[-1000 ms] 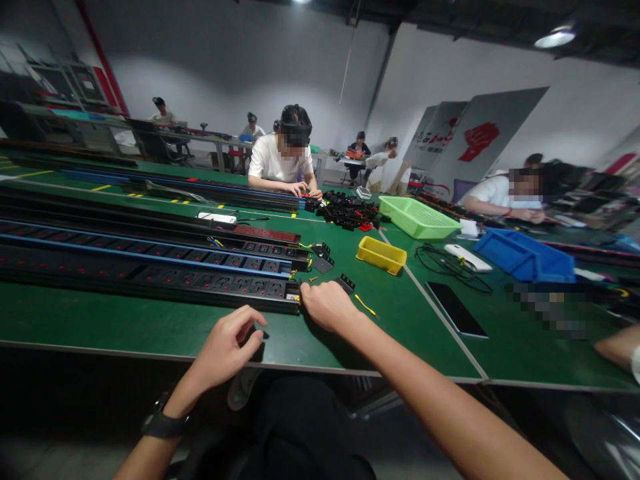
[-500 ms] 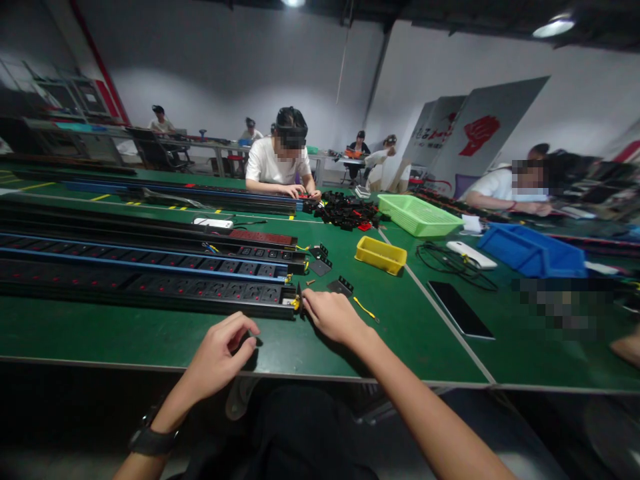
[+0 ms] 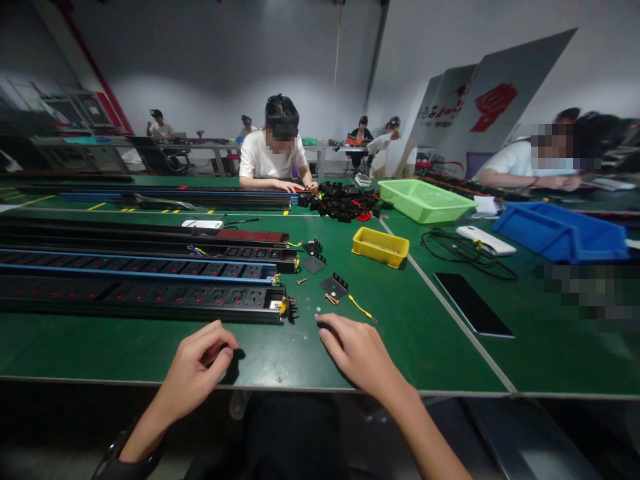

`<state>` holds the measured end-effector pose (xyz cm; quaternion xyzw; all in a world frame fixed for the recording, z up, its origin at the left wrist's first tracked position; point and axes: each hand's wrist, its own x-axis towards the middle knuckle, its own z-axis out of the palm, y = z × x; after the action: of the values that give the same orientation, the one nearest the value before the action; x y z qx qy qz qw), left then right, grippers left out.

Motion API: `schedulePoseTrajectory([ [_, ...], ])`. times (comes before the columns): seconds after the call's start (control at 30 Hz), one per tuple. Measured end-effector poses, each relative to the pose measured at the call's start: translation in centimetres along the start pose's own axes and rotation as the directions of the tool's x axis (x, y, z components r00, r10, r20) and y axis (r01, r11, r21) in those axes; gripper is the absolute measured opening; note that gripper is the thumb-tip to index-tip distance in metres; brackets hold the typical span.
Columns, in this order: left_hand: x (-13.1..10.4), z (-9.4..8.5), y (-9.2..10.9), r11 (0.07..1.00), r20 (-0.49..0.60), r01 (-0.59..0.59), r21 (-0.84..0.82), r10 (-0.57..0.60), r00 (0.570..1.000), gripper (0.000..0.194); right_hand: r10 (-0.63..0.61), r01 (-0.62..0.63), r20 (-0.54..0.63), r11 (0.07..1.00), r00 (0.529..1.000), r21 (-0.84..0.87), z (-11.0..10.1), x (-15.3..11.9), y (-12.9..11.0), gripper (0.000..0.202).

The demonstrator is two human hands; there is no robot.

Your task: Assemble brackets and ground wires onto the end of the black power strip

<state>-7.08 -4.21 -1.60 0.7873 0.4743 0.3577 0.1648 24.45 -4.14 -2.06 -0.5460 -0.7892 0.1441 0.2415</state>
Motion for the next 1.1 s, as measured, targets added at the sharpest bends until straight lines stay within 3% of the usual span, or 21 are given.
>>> schedulePoseTrajectory([
  [0.13, 0.0, 0.6, -0.1, 0.997, -0.114, 0.073, 0.032, -0.069, 0.991, 0.011, 0.063, -0.056, -0.084, 0.995, 0.994, 0.081, 0.5, -0.5, 0.5, 0.03],
  [0.2, 0.0, 0.9, -0.3, 0.994, -0.15, 0.093, 0.058, -0.083, 0.985, 0.022, 0.107, -0.095, -0.132, 0.991, 0.986, 0.092, 0.6, -0.4, 0.7, 0.03],
  [0.33, -0.2, 1.3, -0.7, 0.98, -0.191, 0.02, 0.2, 0.019, 0.982, 0.036, 0.156, -0.135, -0.215, 0.985, 0.964, 0.109, 0.8, -0.4, 1.2, 0.031],
  [0.43, -0.3, 1.5, -0.8, 0.957, -0.219, -0.014, 0.288, 0.081, 0.972, 0.039, 0.149, -0.122, -0.211, 0.983, 0.966, 0.138, 0.7, -0.6, 1.3, 0.031],
  [0.67, -0.1, 1.7, -1.2, 0.915, -0.115, -0.002, 0.405, 0.053, 0.992, 0.035, 0.115, -0.099, -0.147, 0.989, 0.982, 0.114, 0.4, -0.9, 1.3, 0.028],
  [1.1, -0.1, 1.7, -0.7, 0.866, -0.046, 0.111, 0.487, -0.101, 0.994, 0.029, 0.172, -0.186, -0.139, 0.978, 0.975, -0.094, 1.0, -0.6, 1.5, 0.031],
])
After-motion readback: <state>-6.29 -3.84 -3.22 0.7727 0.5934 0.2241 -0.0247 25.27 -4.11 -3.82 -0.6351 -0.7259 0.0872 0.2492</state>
